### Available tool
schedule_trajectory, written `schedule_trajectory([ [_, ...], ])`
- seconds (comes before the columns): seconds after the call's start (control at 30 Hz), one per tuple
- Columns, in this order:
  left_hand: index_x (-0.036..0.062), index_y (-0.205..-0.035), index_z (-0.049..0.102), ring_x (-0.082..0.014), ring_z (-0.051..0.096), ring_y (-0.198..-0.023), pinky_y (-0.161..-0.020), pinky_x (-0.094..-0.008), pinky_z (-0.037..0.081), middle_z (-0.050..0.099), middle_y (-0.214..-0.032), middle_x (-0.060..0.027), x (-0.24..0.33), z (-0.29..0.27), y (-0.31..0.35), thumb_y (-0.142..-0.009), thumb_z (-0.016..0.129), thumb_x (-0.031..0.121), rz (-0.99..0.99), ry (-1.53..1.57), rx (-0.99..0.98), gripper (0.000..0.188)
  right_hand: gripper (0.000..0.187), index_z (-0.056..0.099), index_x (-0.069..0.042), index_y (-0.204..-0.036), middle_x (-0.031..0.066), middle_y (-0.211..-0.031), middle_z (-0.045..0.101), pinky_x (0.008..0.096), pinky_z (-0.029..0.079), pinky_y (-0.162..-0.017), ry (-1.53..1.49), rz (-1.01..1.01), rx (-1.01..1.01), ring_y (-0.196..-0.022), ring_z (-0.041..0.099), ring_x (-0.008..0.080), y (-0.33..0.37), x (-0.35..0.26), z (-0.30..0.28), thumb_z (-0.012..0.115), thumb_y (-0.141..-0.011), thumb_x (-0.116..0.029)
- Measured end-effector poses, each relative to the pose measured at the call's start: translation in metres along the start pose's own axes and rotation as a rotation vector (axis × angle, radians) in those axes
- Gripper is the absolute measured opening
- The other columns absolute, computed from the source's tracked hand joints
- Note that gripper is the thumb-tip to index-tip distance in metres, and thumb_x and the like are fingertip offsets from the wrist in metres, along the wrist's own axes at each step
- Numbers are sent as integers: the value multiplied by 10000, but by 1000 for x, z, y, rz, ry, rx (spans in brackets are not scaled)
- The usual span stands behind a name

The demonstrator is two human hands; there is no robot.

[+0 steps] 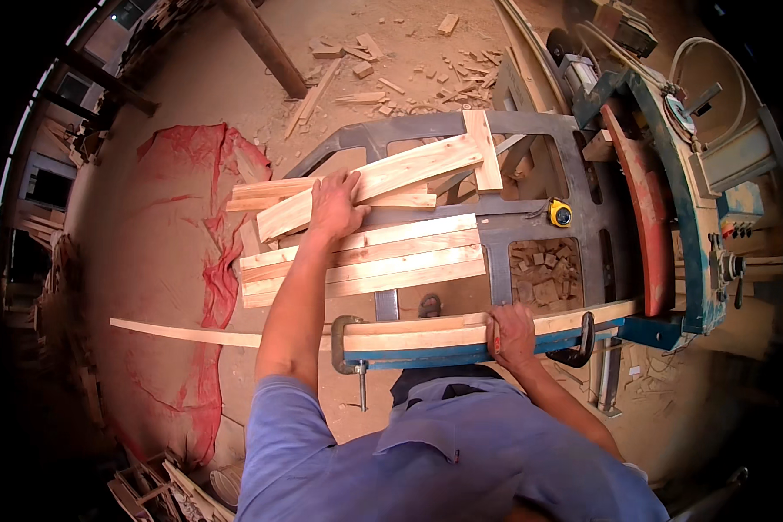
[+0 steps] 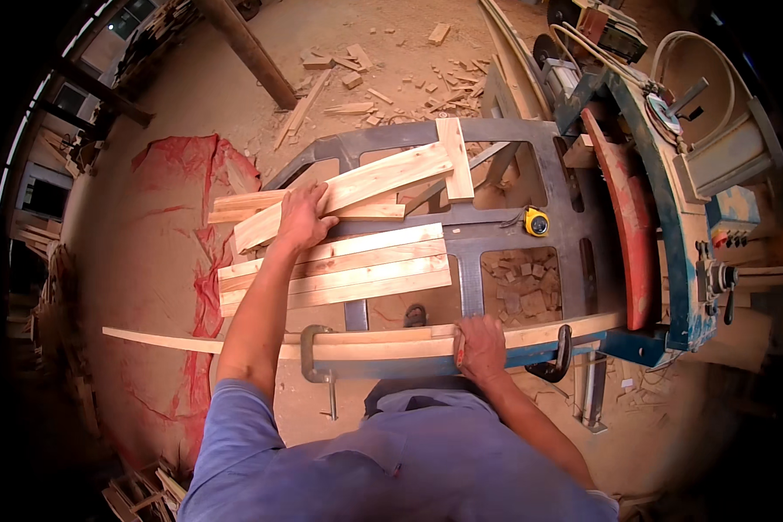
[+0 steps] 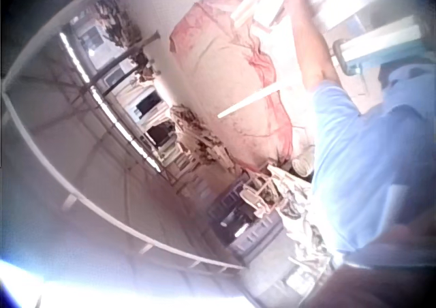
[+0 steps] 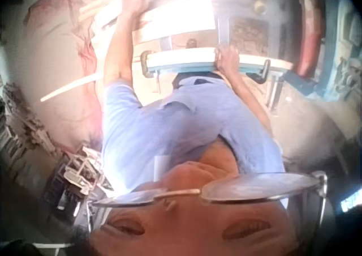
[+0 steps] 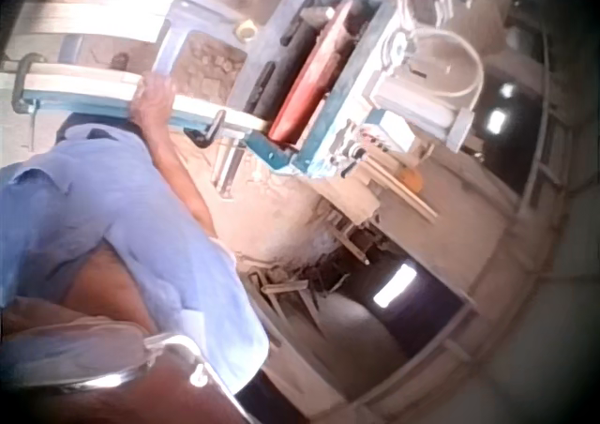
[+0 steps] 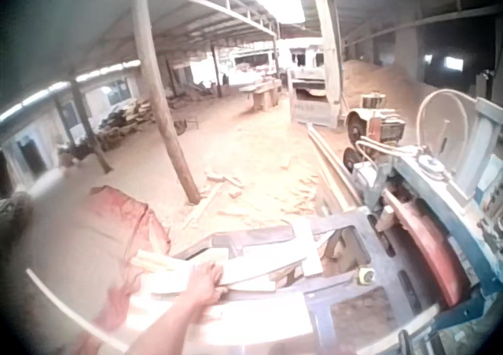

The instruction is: The person arranges several wooden planks on a workbench, aligning them side by side. They use a pencil to mark measurements on the planks and adjust their positions repeatedly to ensure proper alignment.

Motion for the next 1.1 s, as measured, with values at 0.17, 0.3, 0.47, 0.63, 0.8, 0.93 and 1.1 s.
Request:
schedule_trajectory([
  [0.17, 124, -1474, 537, -349, 505, -1309, -1227, -519, 276, 597, -1338, -141, -2, 5, -32, -695, 898, 210, 212, -136, -117, 862, 143, 670, -103, -971, 100, -829, 579, 460, 417, -740, -5, 24, 9, -829, 557, 331, -7, 0, 1, 683, -828, -107],
  [0.3, 119, -1487, 520, -366, 521, -1275, -1163, -465, 343, 605, -1343, -156, -19, -1, -47, -654, 862, 77, 273, -108, -49, 902, 167, 666, -111, -963, 85, -805, 548, 441, 410, -730, 4, 37, -18, -804, 547, 314, -5, 6, 7, 696, -798, -106],
  [0.47, 187, -1555, 456, -354, 517, -1372, -1225, -563, 274, 587, -1447, -140, -99, -10, -67, -755, 792, 91, 99, -201, 64, 873, 192, 668, -117, -977, 83, -797, 531, 428, 411, -728, -11, 24, -20, -800, 545, 301, -12, -1, 3, 706, -789, -103],
  [0.63, 98, -1464, 552, -400, 541, -1348, -1169, -425, 419, 602, -1437, -187, -129, 4, -83, -856, 749, 159, 150, -78, -87, 642, 168, 655, -102, -960, 99, -811, 560, 431, 414, -720, -5, 67, -31, -790, 545, 317, -12, -1, 2, 695, -804, -55],
  [0.8, -21, -1494, 515, -354, 488, -1443, -1219, -411, 354, 525, -1542, -225, -155, -6, -20, -918, 722, 166, -157, 290, 23, 640, 180, 681, -79, -1040, 110, -894, 639, 437, 462, -785, -96, 121, -86, -859, 607, 324, -13, 8, 5, 681, -860, -70],
  [0.93, -41, -1488, 523, -286, 506, -1427, -1206, -356, 344, 542, -1522, -244, -236, 3, 73, -963, 690, 178, -458, 533, 166, 593, 231, 665, 4, -1196, 168, -1097, 726, 391, 524, -924, -513, 425, 22, -1018, 693, 282, -11, 31, 11, 599, -1001, -101],
  [1.1, -46, -1438, 581, -292, 593, -1331, -1135, -351, 406, 642, -1411, -239, -259, -7, 153, -972, 647, 318, -704, 532, 171, 595, 442, 510, -11, -1442, 162, -1341, 660, 346, 490, -1012, -852, 686, 30, -1182, 631, 224, -71, 42, 21, 512, -1080, -266],
])
Point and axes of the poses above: each hand's wrist, its own y-axis away from the middle knuckle, its own z-axis out of the palm, x = y × z, the point moved 5 cm from there along -y, towards the middle knuckle
